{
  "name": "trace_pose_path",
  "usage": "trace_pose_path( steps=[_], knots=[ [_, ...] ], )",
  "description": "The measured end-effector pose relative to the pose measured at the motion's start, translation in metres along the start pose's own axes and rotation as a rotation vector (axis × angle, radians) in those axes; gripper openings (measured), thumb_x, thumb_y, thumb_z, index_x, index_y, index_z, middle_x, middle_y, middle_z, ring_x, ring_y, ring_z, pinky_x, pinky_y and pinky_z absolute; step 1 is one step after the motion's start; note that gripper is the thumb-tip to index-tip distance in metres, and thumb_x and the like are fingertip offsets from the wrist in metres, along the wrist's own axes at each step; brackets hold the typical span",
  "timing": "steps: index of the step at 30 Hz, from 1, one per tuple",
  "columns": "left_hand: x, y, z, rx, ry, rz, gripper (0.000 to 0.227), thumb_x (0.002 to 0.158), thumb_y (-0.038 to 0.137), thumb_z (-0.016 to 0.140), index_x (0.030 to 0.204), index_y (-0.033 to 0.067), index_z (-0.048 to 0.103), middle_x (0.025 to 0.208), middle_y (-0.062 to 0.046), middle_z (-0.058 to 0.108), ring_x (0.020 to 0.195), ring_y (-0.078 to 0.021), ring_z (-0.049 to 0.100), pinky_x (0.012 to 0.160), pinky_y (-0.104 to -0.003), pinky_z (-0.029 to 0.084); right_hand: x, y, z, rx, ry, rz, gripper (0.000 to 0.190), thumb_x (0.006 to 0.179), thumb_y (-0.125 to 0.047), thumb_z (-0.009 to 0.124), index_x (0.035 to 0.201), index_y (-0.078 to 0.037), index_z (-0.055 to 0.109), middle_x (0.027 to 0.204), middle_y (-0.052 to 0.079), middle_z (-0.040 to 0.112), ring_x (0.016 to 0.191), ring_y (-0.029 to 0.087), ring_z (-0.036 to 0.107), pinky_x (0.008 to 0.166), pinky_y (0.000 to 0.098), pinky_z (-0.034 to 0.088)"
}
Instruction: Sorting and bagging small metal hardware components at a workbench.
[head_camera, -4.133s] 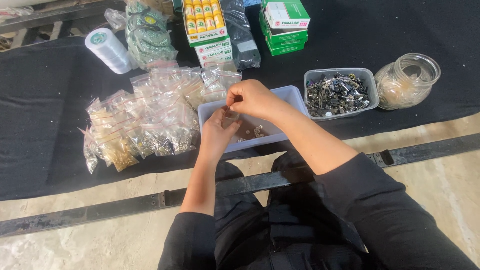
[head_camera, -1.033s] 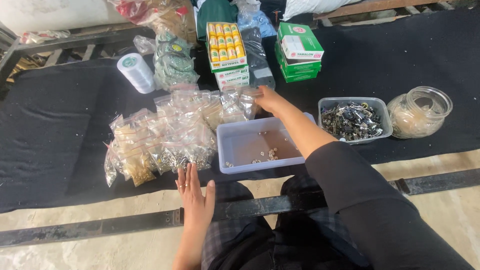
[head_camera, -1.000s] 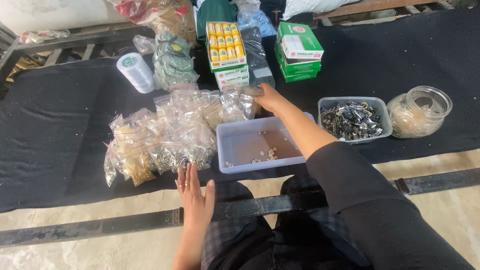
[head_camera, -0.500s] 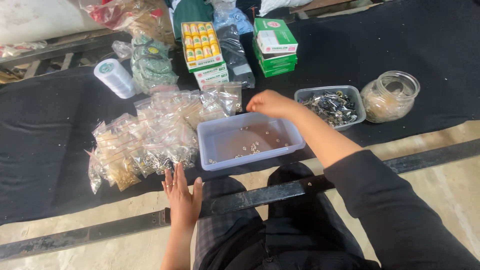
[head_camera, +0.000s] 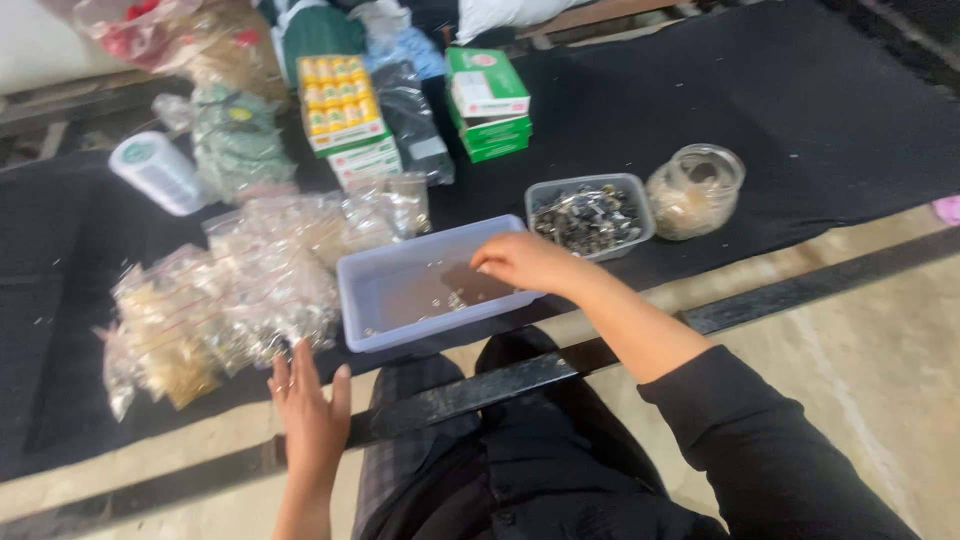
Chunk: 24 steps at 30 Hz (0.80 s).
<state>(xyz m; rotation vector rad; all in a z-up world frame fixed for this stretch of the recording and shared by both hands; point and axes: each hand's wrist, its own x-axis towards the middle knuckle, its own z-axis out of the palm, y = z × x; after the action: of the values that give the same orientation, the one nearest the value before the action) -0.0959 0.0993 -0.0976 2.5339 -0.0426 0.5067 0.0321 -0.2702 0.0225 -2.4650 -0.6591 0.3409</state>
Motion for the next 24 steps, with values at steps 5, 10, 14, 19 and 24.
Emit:
trace_pose_path(
  steps=[5,10,14,19,24],
  knots=[
    [0.001,0.009,-0.003,-0.021,-0.041,-0.056,0.075,0.099,0.037,0.049,0.159,-0.0021,0.028,0.156,-0.028,0.041,0.155,-0.0489,0.014,0.121,-0.064,0.011,-0.079,0.008,-0.125,-0.053,0.241,0.445,0.024,0.101,-0.030,0.059,0.105,-0.015,0.077,0.098,0.003,0.074,0.091,0.020,0.065,0.082,0.0389,0.048],
    [-0.001,0.008,-0.002,-0.039,-0.046,-0.068,0.074,0.099,0.039,0.048,0.159,-0.0001,0.027,0.159,-0.026,0.038,0.155,-0.0491,0.013,0.120,-0.065,0.012,-0.112,0.138,-0.177,-0.383,0.216,0.675,0.058,0.109,-0.044,0.041,0.111,0.004,0.073,0.108,0.026,0.074,0.104,0.044,0.068,0.088,0.0501,0.049],
    [-0.001,0.010,-0.002,-0.026,-0.017,-0.044,0.073,0.099,0.035,0.050,0.159,0.0016,0.028,0.157,-0.026,0.041,0.155,-0.0504,0.015,0.120,-0.066,0.013,-0.104,0.165,-0.173,-0.332,-0.005,0.790,0.089,0.100,-0.070,0.023,0.109,0.003,0.072,0.122,0.026,0.068,0.118,0.042,0.062,0.103,0.0455,0.044],
    [-0.005,0.005,0.000,-0.018,-0.009,-0.050,0.073,0.099,0.035,0.050,0.160,0.0017,0.027,0.156,-0.028,0.042,0.154,-0.0509,0.015,0.120,-0.066,0.014,-0.095,0.158,-0.171,-0.095,-0.124,0.940,0.093,0.089,-0.069,0.048,0.156,-0.006,0.037,0.158,0.013,0.047,0.124,0.029,0.069,0.116,0.0485,0.040],
    [-0.005,-0.002,0.005,-0.017,0.041,-0.013,0.072,0.099,0.036,0.050,0.158,-0.0003,0.030,0.154,-0.028,0.044,0.153,-0.0540,0.017,0.119,-0.067,0.016,-0.084,0.239,-0.163,0.250,-0.084,0.876,0.021,0.098,-0.019,0.066,0.101,0.002,0.064,0.092,0.026,0.079,0.078,0.036,0.078,0.046,0.0307,0.033]
  ],
)
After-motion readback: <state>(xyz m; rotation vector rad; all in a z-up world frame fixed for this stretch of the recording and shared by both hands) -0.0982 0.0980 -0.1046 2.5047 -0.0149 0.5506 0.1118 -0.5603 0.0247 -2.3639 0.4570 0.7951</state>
